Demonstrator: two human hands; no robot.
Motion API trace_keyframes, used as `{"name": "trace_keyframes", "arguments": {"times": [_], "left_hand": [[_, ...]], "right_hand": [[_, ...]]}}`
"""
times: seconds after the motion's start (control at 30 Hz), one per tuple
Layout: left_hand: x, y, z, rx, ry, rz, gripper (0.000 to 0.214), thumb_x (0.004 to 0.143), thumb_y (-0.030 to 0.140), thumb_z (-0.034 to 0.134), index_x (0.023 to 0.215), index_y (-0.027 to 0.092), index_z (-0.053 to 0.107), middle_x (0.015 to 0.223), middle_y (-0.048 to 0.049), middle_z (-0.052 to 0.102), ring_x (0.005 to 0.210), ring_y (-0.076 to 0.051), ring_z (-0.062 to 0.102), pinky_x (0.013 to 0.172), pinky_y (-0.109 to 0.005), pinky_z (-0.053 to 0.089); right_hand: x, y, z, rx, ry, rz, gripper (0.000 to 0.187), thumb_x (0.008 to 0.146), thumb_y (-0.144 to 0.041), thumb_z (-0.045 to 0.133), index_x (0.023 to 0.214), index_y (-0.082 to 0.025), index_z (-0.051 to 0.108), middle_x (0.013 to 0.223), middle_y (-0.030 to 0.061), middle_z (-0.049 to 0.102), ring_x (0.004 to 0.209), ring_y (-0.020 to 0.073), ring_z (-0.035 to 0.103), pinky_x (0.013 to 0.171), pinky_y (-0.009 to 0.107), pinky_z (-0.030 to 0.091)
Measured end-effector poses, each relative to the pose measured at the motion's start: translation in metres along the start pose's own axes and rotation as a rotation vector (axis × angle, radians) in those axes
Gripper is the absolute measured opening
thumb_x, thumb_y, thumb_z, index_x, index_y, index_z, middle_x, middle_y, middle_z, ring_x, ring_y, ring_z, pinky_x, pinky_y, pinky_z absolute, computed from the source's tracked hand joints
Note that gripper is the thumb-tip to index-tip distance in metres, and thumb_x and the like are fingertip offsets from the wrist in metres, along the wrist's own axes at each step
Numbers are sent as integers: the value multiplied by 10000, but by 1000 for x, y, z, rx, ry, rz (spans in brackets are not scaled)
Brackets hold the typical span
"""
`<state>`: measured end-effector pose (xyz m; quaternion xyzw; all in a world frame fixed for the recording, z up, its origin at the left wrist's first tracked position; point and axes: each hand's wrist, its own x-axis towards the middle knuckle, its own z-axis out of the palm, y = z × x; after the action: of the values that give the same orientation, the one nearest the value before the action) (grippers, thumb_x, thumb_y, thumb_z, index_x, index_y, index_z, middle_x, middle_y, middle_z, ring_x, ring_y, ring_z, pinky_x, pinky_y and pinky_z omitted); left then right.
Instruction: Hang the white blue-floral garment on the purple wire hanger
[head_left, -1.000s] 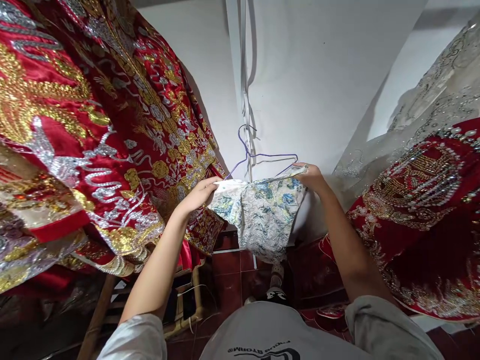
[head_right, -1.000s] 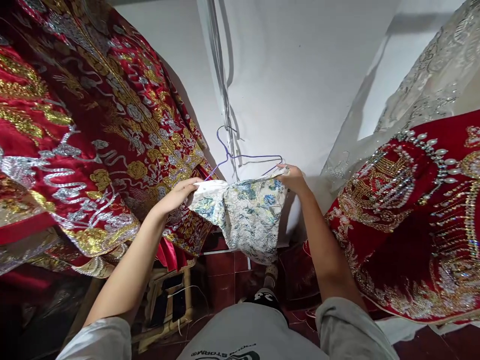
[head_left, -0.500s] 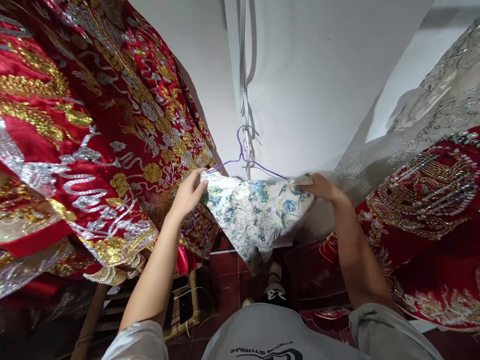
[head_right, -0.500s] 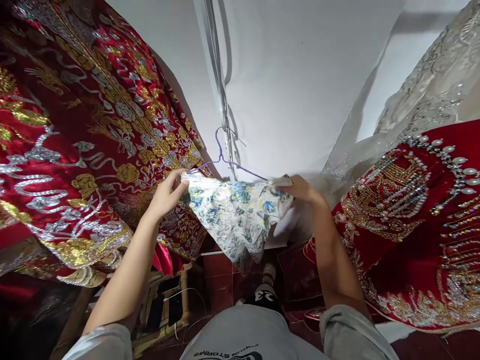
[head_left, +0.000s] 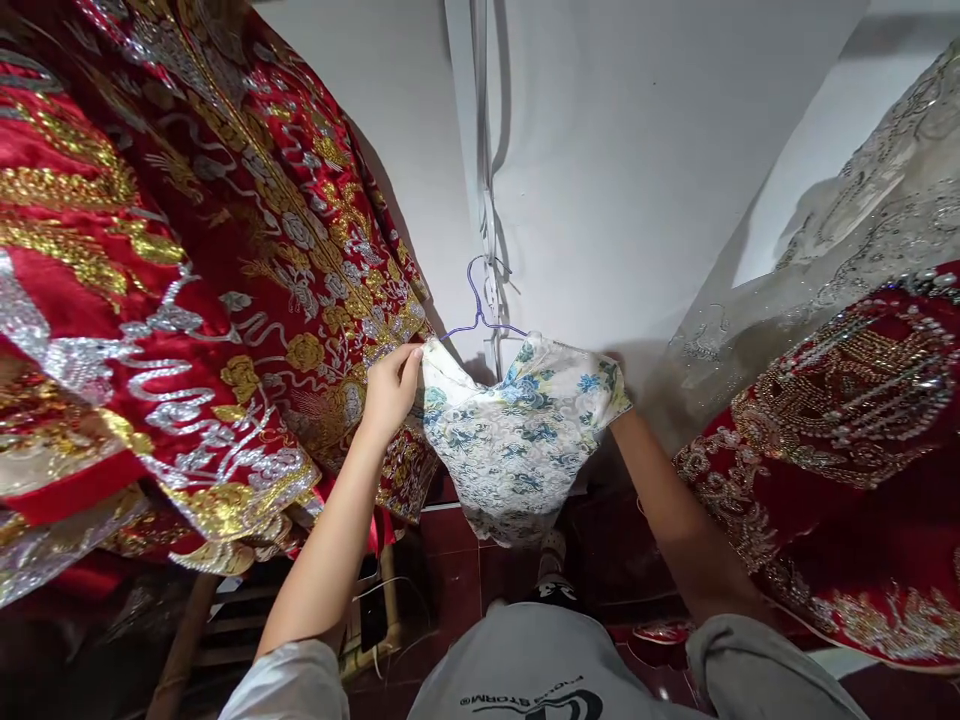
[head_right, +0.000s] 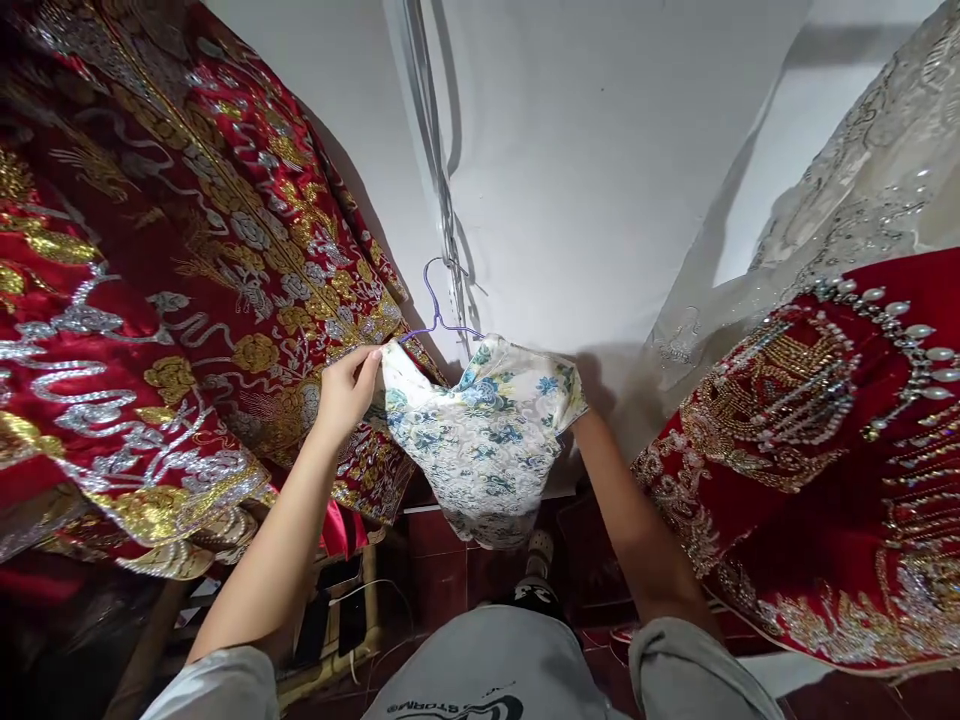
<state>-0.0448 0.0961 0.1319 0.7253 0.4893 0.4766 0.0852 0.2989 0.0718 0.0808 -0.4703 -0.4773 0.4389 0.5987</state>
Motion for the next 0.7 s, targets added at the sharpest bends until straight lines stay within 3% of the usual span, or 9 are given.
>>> {"name": "trace_keyframes", "arguments": {"times": [0.1, 0.2, 0.3, 0.37, 0.47, 0.53, 0.67, 0.7], "left_hand": [[-2, 2, -6, 20, 26, 6, 330, 983, 361, 494, 1054, 156, 744, 992, -83, 769, 874, -220, 681, 797, -297, 497], [5, 6, -6, -31, 85, 7, 310, 980, 326, 484, 1059, 162, 735, 1031, -77, 762, 924, -222, 678, 829, -304, 497], [15, 12, -4, -95, 163, 10, 317, 994, 322, 454, 1070, 170, 721, 1069, -71, 741, 980, -219, 659, 868, -314, 492], [20, 16, -3, -88, 137, 32, 307, 992, 374, 489, 1078, 180, 711, 1065, -70, 723, 980, -219, 643, 872, -320, 488], [17, 15, -1, 10, 61, 66, 298, 975, 432, 544, 933, 182, 699, 971, -75, 693, 924, -225, 615, 854, -338, 478], [9, 10, 3, 51, 40, 66, 354, 1007, 424, 479, 826, 182, 663, 913, -81, 673, 892, -223, 602, 844, -345, 474], [-10, 6, 14, -55, -48, 62, 430, 1044, 452, 392, 842, 193, 669, 900, -79, 694, 902, -223, 641, 856, -357, 508], [-14, 9, 17, -98, -79, 85, 438, 1043, 472, 395, 865, 197, 686, 934, -83, 709, 963, -237, 657, 895, -380, 518]], "right_hand": [[-1, -2, -16, 151, 96, 7, 551, 679, -804, 669, 717, -255, 675, 681, 38, 698, 730, 248, 704, 599, 344, 578], [2, -17, -22, 262, 214, -21, 501, 490, -620, 883, 714, -236, 653, 659, -5, 673, 628, 176, 647, 553, 273, 529], [6, -40, -7, 212, 222, -71, 496, 619, -693, 789, 728, -242, 613, 677, 5, 651, 678, 196, 655, 576, 287, 526], [2, -53, 11, 99, 202, -112, 494, 731, -733, 685, 734, -248, 590, 702, 22, 638, 736, 214, 662, 613, 302, 531], [-23, -62, 36, -58, 171, -228, 495, 812, -731, 613, 703, -250, 576, 682, 27, 593, 769, 221, 643, 668, 322, 530], [-48, -61, 44, -133, 62, -313, 477, 848, -701, 605, 695, -250, 618, 661, 23, 583, 762, 219, 632, 684, 335, 528], [-82, -56, 39, -163, -439, -325, 457, 935, -643, 542, 822, -264, 771, 770, 33, 713, 806, 214, 685, 773, 372, 566], [-85, -56, 37, -164, -508, -313, 459, 958, -627, 518, 868, -266, 788, 822, 38, 742, 832, 213, 700, 806, 383, 572]]}}
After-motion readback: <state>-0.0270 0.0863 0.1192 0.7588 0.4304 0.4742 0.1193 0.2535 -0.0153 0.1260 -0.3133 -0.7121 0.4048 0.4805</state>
